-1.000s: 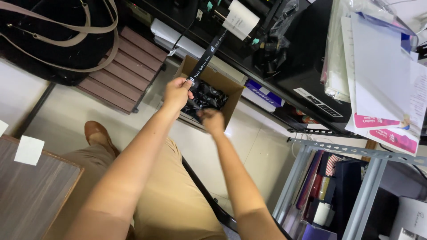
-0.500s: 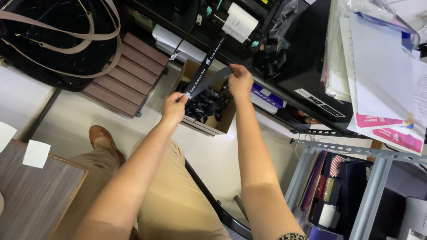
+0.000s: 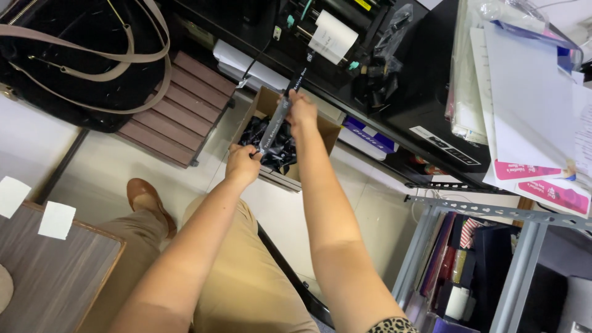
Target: Organizing and untangling black lanyards from a cardboard box at a workstation.
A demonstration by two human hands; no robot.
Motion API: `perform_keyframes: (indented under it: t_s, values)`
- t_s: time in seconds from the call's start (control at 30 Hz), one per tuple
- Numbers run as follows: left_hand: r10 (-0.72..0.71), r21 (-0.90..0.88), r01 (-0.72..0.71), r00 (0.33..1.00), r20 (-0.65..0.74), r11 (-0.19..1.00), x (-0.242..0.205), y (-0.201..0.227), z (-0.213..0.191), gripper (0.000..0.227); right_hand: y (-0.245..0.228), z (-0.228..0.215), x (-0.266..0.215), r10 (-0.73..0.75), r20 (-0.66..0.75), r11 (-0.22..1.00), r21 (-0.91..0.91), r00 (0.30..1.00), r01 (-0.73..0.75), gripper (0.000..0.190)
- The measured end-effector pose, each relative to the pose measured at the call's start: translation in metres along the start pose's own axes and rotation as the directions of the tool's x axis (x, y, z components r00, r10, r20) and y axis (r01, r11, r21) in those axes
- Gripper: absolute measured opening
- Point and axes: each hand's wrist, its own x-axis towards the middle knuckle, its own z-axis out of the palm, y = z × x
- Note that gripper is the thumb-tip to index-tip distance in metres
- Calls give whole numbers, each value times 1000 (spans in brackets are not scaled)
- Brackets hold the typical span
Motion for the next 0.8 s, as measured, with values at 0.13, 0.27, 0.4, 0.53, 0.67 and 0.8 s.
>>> perform_keyframes:
  t_s: [0.13,0.27,0.4,0.53,0.67,0.8]
  values:
    - [-16,63,14,1000,21,998,-3,3,-5,23,-3,-3,-28,-14,17,998,59,1000,13,28]
    - [-18,126,16,1000,14,992,-5,1,-1,30,25,-11,-14,-32,98,999,-10,995,33,10]
    - [-21,86,24,999,-38,996,-69,55,-44,37,16,-10,-48,4,85,998,-59,996,1,7]
    - [311,37,-312,917,-248,949,-114,70,-54,24,22,-14,-54,-28,44,998,-57,999,30,12]
    - [572,173,-545,789,-223,820,-151,60,-49,10,44,-15,-39,-1,38,996,-86,999,5,17]
    - [731,259,-685,658,-182,681,-193,51,-54,7,59,-15,-33,14,55,998,-61,998,-10,12]
